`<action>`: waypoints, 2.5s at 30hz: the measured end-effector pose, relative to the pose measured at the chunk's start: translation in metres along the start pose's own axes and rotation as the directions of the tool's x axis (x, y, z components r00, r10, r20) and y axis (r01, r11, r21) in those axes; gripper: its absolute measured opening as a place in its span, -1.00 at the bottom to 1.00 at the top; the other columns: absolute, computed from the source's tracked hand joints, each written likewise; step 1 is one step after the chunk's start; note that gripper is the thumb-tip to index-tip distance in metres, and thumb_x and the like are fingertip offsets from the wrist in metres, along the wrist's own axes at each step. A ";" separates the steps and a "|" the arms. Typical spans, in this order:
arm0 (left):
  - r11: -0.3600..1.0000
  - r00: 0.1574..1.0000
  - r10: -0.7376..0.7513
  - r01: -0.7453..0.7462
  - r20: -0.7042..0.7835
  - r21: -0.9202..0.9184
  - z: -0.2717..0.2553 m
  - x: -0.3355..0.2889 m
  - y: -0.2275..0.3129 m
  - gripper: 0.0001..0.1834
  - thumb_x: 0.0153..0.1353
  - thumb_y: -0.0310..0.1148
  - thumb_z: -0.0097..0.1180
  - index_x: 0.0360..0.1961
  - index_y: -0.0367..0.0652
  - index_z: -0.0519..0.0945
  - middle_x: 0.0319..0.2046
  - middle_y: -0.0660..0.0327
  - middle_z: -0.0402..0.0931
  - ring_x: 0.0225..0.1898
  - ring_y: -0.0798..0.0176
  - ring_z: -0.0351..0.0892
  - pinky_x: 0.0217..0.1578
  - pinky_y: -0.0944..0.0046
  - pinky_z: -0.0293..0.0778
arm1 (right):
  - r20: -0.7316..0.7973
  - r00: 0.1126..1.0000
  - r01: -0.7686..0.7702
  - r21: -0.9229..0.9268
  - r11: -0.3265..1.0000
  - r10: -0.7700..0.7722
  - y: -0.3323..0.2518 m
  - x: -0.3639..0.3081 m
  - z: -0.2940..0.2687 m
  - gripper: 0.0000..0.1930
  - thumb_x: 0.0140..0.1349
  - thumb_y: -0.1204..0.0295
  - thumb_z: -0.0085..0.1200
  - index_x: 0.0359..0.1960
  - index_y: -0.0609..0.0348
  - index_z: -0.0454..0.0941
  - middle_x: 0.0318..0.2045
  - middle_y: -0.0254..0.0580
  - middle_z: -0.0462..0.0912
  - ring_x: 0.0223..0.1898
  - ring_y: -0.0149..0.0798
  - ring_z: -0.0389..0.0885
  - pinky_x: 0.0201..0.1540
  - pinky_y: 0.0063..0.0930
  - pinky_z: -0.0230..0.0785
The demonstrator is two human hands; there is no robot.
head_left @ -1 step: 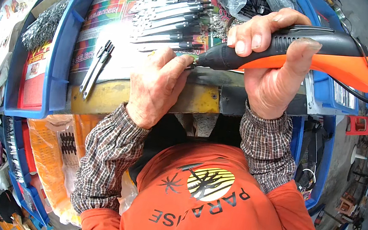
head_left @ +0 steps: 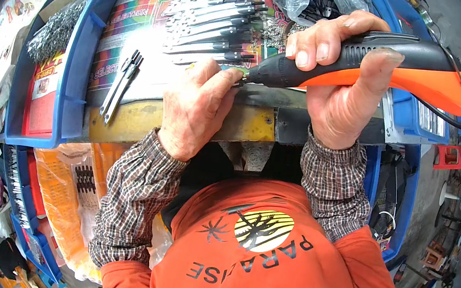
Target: The person assembles small black plastic components on a workbench using an electric screwdriver.
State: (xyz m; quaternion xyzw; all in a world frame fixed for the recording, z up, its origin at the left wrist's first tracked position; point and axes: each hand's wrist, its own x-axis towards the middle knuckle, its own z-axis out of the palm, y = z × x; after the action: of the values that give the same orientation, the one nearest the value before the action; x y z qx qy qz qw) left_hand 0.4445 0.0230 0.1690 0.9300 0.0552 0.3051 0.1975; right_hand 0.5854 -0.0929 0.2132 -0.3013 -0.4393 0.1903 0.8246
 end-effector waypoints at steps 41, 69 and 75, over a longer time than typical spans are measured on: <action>0.998 0.999 0.051 -0.052 -0.012 -0.041 -0.004 -0.002 0.001 -0.78 -0.03 -0.55 0.19 -0.28 -0.19 0.58 -0.40 0.11 0.53 -0.36 0.08 0.54 -0.33 0.23 0.44 | -0.034 0.999 -0.002 0.002 1.000 0.003 -0.012 -0.006 -0.003 -0.50 0.14 -0.14 -0.02 -0.25 0.07 0.41 -0.56 -0.35 0.39 -0.52 -0.35 0.40 -0.32 -0.35 0.28; 0.554 0.811 -0.507 0.565 0.291 -0.611 -0.035 -0.033 0.030 -0.81 0.28 -0.50 -0.09 -0.09 -0.26 0.43 -0.33 0.30 0.47 -0.44 0.52 0.39 -0.41 0.55 0.37 | 0.254 0.967 0.038 -0.019 0.999 -0.032 -0.023 -0.004 0.009 -0.43 0.17 -0.19 -0.12 -0.17 0.12 0.35 -0.54 -0.34 0.41 -0.52 -0.36 0.41 -0.33 -0.35 0.31; 0.224 0.709 -0.591 0.603 0.386 -0.765 -0.043 -0.054 0.043 -0.79 0.28 -0.48 -0.09 -0.07 -0.30 0.40 -0.32 0.25 0.47 -0.45 0.55 0.39 -0.43 0.59 0.37 | 0.311 0.950 0.027 -0.039 0.999 -0.014 -0.022 -0.006 0.014 -0.39 0.13 -0.23 -0.12 -0.15 0.12 0.33 -0.54 -0.34 0.41 -0.52 -0.36 0.42 -0.34 -0.36 0.32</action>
State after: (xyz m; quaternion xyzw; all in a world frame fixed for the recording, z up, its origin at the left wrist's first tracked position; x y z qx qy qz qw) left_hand 0.3748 -0.0141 0.1880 0.6111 0.2466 0.1845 0.7292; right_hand 0.5717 -0.1079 0.2299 -0.2808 -0.5704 0.2173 0.7406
